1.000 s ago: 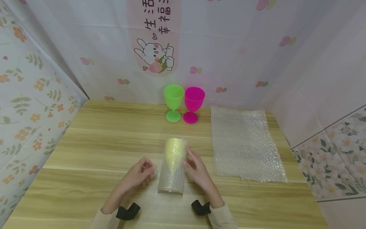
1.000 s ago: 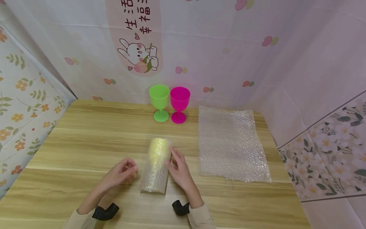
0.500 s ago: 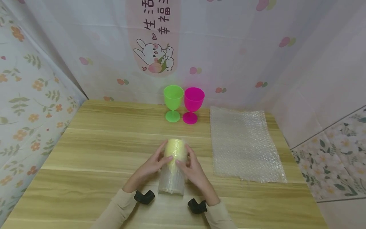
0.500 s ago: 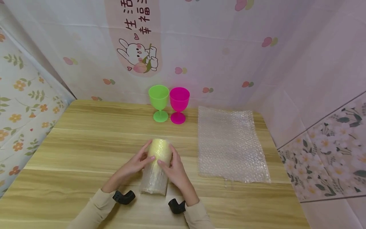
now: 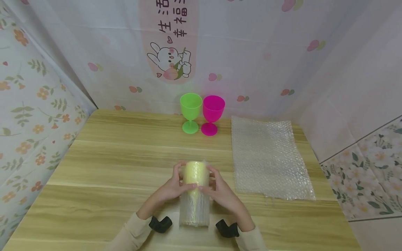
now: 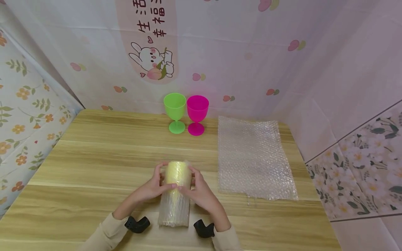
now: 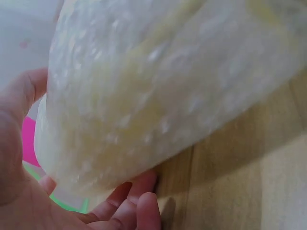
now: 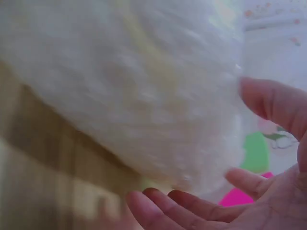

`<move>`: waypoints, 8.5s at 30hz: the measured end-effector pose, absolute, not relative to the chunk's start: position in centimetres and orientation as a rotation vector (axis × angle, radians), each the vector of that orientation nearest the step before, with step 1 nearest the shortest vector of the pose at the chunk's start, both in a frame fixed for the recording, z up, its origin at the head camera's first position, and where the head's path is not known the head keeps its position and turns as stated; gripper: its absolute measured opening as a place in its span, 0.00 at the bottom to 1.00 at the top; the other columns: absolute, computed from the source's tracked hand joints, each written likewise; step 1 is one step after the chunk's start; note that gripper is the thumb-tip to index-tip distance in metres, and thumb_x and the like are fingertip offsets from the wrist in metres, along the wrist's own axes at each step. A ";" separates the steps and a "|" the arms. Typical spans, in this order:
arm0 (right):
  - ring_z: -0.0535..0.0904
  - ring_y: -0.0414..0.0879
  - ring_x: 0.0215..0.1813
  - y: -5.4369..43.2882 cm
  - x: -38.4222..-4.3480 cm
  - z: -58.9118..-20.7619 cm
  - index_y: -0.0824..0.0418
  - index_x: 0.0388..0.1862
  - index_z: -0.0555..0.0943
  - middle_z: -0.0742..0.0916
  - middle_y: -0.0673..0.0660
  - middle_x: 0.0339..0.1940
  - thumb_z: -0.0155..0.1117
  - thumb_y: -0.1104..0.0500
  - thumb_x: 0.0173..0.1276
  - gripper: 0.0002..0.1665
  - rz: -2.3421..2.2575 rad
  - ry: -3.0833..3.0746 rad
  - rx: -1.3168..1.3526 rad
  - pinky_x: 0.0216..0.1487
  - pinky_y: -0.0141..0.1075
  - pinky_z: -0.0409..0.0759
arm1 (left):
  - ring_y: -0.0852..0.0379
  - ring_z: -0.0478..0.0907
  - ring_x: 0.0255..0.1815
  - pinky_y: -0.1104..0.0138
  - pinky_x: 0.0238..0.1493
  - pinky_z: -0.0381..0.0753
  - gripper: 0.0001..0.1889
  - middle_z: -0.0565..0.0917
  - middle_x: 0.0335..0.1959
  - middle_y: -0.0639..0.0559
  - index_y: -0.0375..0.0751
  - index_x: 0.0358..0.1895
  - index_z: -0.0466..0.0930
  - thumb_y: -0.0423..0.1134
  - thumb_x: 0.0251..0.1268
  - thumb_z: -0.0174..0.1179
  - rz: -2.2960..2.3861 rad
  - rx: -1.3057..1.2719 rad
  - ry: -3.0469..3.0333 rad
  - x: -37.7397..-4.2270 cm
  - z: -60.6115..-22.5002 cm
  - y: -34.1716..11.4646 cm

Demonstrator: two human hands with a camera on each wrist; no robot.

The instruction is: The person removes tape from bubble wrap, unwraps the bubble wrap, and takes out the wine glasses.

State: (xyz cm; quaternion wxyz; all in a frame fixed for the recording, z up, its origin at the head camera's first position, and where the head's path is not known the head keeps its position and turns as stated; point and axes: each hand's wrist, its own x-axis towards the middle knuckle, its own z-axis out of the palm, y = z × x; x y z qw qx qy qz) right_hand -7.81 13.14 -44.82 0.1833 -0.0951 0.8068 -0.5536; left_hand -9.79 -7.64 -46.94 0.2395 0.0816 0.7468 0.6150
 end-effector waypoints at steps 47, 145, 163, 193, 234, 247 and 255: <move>0.65 0.36 0.25 9.5 -9.0 -41.2 0.61 0.41 0.82 0.73 0.47 0.25 0.61 0.65 0.62 0.09 -0.812 2.793 -0.845 0.26 0.25 0.67 | 0.55 0.78 0.44 0.62 0.47 0.79 0.38 0.77 0.49 0.38 0.46 0.72 0.42 0.45 0.66 0.56 1.717 0.212 1.729 -10.8 -47.8 -10.3; 0.74 0.44 0.40 14.1 -10.2 -43.0 0.60 0.44 0.79 0.80 0.57 0.42 0.62 0.57 0.64 0.11 -1.606 2.565 -0.255 0.41 0.33 0.75 | 0.45 0.65 0.45 0.57 0.42 0.73 0.33 0.60 0.48 0.37 0.32 0.56 0.59 0.53 0.58 0.60 1.454 0.174 2.368 -10.5 -46.1 -5.5; 0.76 0.44 0.35 14.7 -11.5 -41.0 0.59 0.36 0.81 0.81 0.54 0.40 0.56 0.72 0.59 0.11 -1.050 2.811 -0.454 0.33 0.32 0.75 | 0.44 0.63 0.53 0.53 0.51 0.70 0.33 0.61 0.53 0.36 0.32 0.59 0.58 0.52 0.61 0.58 1.506 0.150 2.289 -10.8 -46.9 -6.7; 0.64 0.41 0.21 18.2 -12.3 -44.8 0.57 0.70 0.62 0.72 0.51 0.20 0.55 0.73 0.54 0.42 -0.891 2.690 -0.284 0.36 0.41 0.72 | 0.40 0.54 0.70 0.36 0.59 0.57 0.26 0.56 0.72 0.46 0.59 0.64 0.69 0.30 0.66 0.47 1.182 0.990 2.820 -9.2 -46.7 -10.2; 0.46 0.73 0.71 13.6 -6.3 -43.8 0.67 0.68 0.62 0.54 0.73 0.72 0.69 0.62 0.53 0.44 -0.606 2.544 -0.687 0.63 0.66 0.56 | 0.40 0.59 0.63 0.47 0.54 0.71 0.18 0.61 0.69 0.44 0.48 0.49 0.74 0.50 0.59 0.61 1.025 0.806 2.833 -8.0 -44.5 -8.8; 0.45 0.67 0.73 13.7 -5.8 -45.2 0.63 0.69 0.63 0.52 0.68 0.74 0.71 0.60 0.50 0.47 -0.572 2.614 -0.670 0.67 0.62 0.53 | 0.38 0.55 0.68 0.39 0.63 0.58 0.26 0.61 0.68 0.41 0.44 0.55 0.70 0.46 0.53 0.66 1.075 0.768 2.804 -7.6 -43.3 -8.8; 0.47 0.68 0.73 14.0 -5.8 -45.7 0.66 0.66 0.66 0.55 0.69 0.73 0.69 0.63 0.52 0.41 -0.663 2.652 -0.662 0.68 0.61 0.53 | 0.51 0.64 0.67 0.56 0.68 0.62 0.25 0.69 0.65 0.48 0.43 0.62 0.68 0.47 0.63 0.57 0.669 1.261 2.694 -5.5 -41.1 -5.0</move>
